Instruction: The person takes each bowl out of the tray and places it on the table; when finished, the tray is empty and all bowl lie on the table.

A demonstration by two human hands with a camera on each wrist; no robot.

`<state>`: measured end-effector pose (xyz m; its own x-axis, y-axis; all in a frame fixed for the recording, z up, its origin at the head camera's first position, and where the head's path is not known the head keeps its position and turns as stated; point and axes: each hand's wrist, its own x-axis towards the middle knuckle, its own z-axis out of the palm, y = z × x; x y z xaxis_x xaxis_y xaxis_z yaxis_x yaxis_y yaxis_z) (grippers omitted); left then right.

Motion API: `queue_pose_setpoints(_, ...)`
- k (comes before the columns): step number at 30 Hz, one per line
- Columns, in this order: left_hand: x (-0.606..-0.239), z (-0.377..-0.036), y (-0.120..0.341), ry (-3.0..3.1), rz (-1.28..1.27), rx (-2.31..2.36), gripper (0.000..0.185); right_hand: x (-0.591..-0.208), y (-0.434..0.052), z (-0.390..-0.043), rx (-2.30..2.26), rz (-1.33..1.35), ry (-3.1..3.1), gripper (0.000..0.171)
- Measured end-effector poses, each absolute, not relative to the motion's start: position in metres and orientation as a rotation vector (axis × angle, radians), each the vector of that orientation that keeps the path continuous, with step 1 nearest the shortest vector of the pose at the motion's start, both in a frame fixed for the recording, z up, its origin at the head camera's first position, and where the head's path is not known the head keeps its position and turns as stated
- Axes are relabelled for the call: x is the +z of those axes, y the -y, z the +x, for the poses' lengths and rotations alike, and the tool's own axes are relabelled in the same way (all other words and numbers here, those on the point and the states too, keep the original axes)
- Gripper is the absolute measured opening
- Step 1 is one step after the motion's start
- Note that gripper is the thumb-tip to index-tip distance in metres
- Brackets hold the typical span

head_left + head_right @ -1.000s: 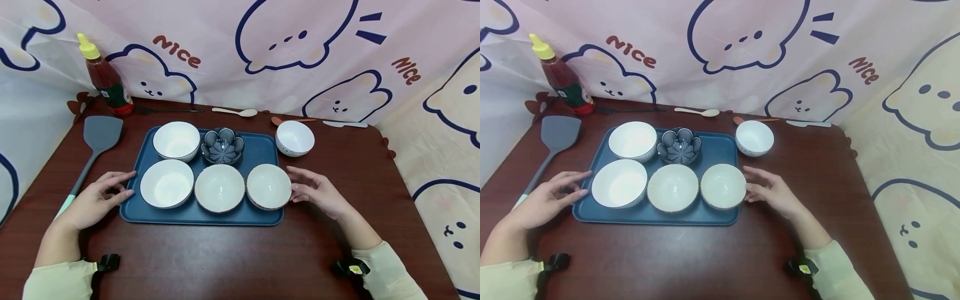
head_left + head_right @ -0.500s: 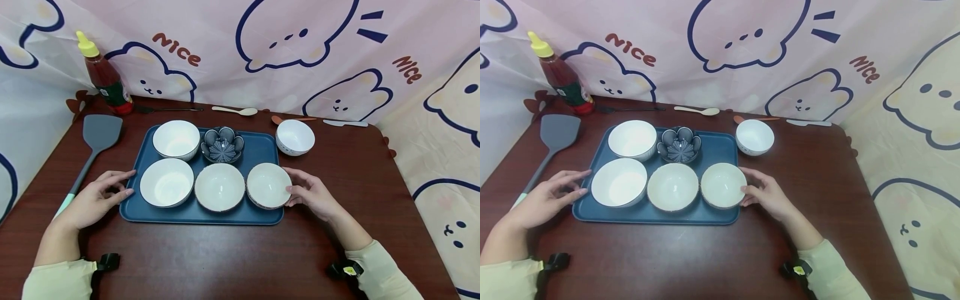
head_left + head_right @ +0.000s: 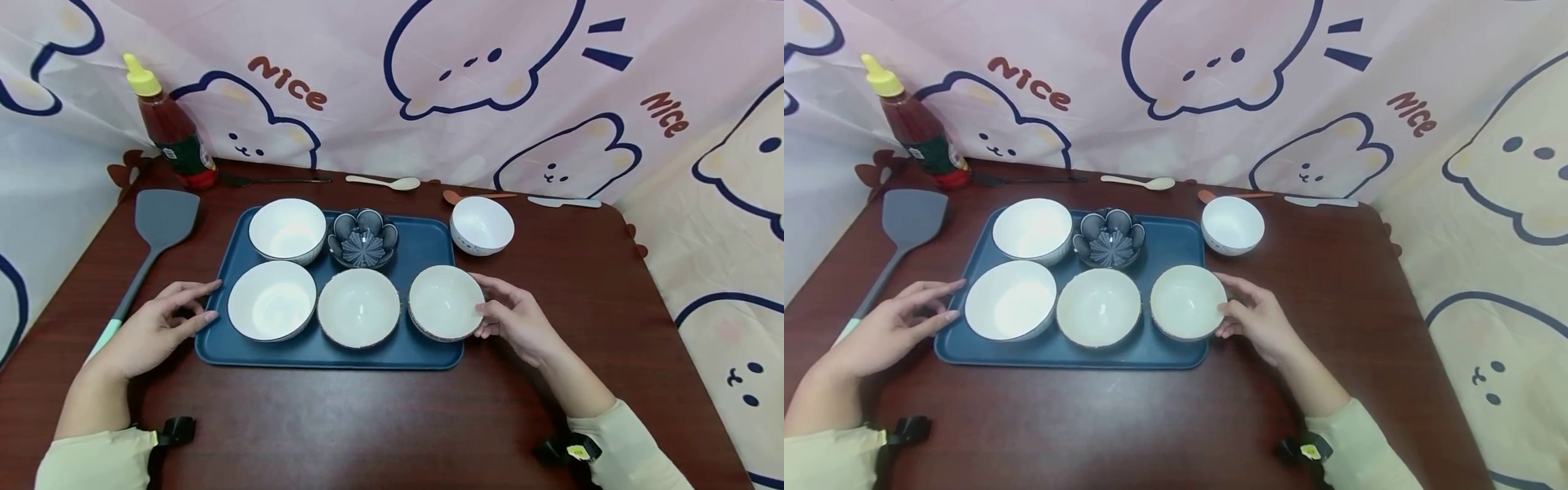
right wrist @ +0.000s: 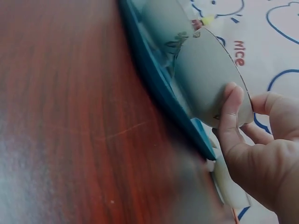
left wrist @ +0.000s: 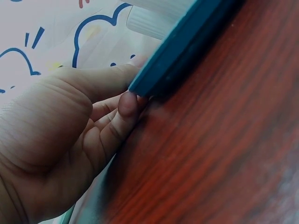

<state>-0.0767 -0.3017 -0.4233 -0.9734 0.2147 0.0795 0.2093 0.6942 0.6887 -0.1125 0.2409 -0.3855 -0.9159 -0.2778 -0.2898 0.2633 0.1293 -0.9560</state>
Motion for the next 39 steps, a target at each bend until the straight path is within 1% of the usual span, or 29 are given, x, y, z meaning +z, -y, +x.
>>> queue_pose_setpoints(6,-0.422,-0.075,0.302,-2.875,0.369,1.18,0.048,-0.38,-0.258,-0.109,-1.931,-0.013,-1.995,0.051)
queue_pose_setpoints(12,-0.42,-0.075,0.302,-2.876,0.359,1.183,0.048,-0.374,-0.278,-0.114,-2.035,-0.047,-1.959,0.048)
queue_pose_setpoints(19,-0.421,-0.074,0.302,-2.874,0.36,1.183,0.048,-0.371,-0.301,-0.118,-2.148,-0.018,-1.905,0.046)
queue_pose_setpoints(32,-0.421,-0.075,0.299,-2.872,0.355,1.177,0.048,-0.367,-0.342,-0.136,-2.336,0.122,-1.793,0.041)
queue_pose_setpoints(39,-0.421,-0.074,0.301,-2.871,0.35,1.184,0.048,-0.362,-0.36,-0.152,-2.37,0.275,-1.787,0.04)
